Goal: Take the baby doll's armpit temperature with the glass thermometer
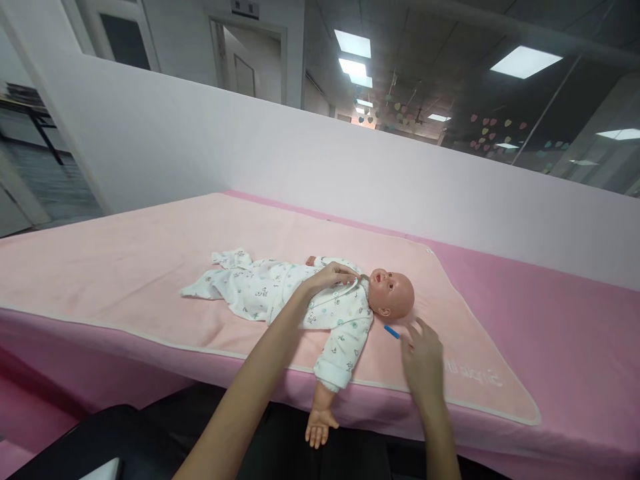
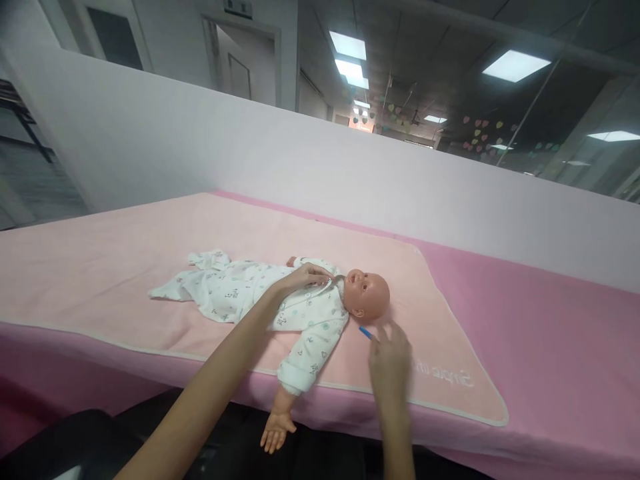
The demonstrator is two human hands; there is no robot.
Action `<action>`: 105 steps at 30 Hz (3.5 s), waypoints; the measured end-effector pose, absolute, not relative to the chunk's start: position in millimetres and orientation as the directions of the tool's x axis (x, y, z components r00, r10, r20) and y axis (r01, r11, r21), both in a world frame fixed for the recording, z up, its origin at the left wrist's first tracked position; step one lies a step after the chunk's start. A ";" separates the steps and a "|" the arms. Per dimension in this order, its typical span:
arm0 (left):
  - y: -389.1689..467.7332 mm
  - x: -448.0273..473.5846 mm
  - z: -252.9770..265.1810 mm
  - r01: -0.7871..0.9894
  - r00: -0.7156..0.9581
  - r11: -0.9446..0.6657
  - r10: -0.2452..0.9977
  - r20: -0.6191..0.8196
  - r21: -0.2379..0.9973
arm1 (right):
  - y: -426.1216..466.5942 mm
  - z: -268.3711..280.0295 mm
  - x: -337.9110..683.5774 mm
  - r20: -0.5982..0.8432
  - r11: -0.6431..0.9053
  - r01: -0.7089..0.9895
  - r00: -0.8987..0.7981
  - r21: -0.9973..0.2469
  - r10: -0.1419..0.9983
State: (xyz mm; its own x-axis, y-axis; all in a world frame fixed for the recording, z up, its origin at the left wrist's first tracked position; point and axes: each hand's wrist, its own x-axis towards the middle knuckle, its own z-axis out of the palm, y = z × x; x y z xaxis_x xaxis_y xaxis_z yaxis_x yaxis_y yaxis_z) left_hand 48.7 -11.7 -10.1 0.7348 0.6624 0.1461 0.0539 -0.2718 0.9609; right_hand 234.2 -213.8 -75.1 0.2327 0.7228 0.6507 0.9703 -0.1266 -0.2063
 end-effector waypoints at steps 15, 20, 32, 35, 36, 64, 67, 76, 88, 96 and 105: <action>-10.4 53.6 -25.9 -0.075 0.551 -0.269 0.792 0.265 0.960 | -96.1 -71.1 157.7 0.822 0.270 0.883 0.193 -0.383 0.536; -8.5 53.6 -32.8 0.018 0.494 -0.402 0.800 0.341 0.916 | -92.3 -73.7 155.4 0.897 0.467 0.788 0.233 -0.401 0.376; -14.2 49.4 -25.6 -0.069 0.634 -0.327 0.715 0.295 0.942 | -89.8 -75.5 156.1 0.854 0.418 0.760 0.348 -0.498 0.386; -13.5 47.0 -23.3 -0.075 0.673 -0.313 0.685 0.280 0.947 | -88.5 -77.1 156.6 0.845 0.412 0.756 0.348 -0.509 0.405; -12.8 46.4 -23.1 -0.075 0.692 -0.311 0.668 0.274 0.947 | -88.2 -77.6 156.8 0.843 0.415 0.752 0.348 -0.513 0.411; -11.4 45.4 -26.0 -0.047 0.716 -0.364 0.637 0.285 0.930 | -92.7 -71.0 156.9 0.833 0.467 0.708 0.329 -0.529 0.444; -11.4 43.7 -25.0 0.020 0.751 -0.444 0.598 0.280 0.896 | -93.1 -70.8 157.3 0.820 0.459 0.699 0.342 -0.548 0.459; -12.8 44.5 -26.4 0.047 0.718 -0.417 0.645 0.259 0.908 | -93.5 -71.7 156.2 0.779 0.424 0.679 0.371 -0.599 0.506; -14.2 43.5 -22.0 0.039 0.761 -0.425 0.599 0.249 0.904 | -93.5 -70.4 155.7 0.786 0.416 0.686 0.398 -0.597 0.473; -14.5 44.0 -22.5 0.023 0.746 -0.385 0.621 0.241 0.922 | -94.0 -69.8 155.5 0.775 0.417 0.671 0.407 -0.613 0.484; -18.8 44.1 -17.6 -0.007 0.774 -0.336 0.595 0.218 0.942 | -93.4 -71.3 156.1 0.776 0.434 0.661 0.395 -0.612 0.493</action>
